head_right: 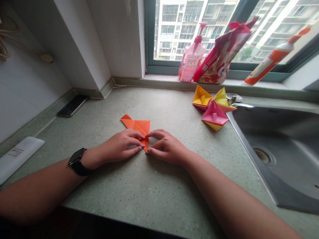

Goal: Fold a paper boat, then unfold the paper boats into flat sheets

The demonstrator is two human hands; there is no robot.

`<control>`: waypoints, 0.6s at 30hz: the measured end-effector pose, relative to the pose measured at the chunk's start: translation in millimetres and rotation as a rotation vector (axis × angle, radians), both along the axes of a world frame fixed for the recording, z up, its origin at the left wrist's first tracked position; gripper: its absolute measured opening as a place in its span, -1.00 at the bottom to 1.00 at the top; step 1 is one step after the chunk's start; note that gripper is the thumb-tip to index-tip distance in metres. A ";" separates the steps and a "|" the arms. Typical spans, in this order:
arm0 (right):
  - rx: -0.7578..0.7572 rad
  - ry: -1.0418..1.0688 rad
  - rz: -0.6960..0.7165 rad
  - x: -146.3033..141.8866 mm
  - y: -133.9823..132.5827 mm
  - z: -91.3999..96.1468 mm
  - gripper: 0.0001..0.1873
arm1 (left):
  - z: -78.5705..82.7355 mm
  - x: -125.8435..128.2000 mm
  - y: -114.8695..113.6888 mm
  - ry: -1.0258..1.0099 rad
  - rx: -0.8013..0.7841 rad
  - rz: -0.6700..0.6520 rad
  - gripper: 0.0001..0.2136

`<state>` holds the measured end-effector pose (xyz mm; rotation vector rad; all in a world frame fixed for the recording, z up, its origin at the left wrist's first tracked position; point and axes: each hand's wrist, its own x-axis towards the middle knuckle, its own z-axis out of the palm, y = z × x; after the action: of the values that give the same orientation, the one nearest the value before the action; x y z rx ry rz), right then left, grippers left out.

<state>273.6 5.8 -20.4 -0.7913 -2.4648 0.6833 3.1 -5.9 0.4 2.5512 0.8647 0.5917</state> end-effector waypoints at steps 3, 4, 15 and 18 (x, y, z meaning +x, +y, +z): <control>-0.015 0.002 0.002 -0.6 0.1 0.4 -0.79 | 0.1 0.1 -0.1 0.004 0.005 0.005 -0.85; -0.020 0.006 -0.001 -0.8 0.4 0.1 -0.80 | -0.1 0.1 -0.2 0.008 0.008 0.009 -0.85; -0.003 0.038 -0.032 -3.5 3.9 -7.0 -0.76 | -1.5 -1.0 0.6 0.038 0.007 -0.002 -0.84; 0.022 0.046 -0.033 -4.8 3.4 -6.7 -0.74 | -2.1 -0.9 0.4 0.045 0.002 0.001 -0.83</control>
<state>268.8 9.1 -27.1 -0.7977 -2.4090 0.6540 2.1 -5.5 -1.7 2.5751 0.8812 0.5378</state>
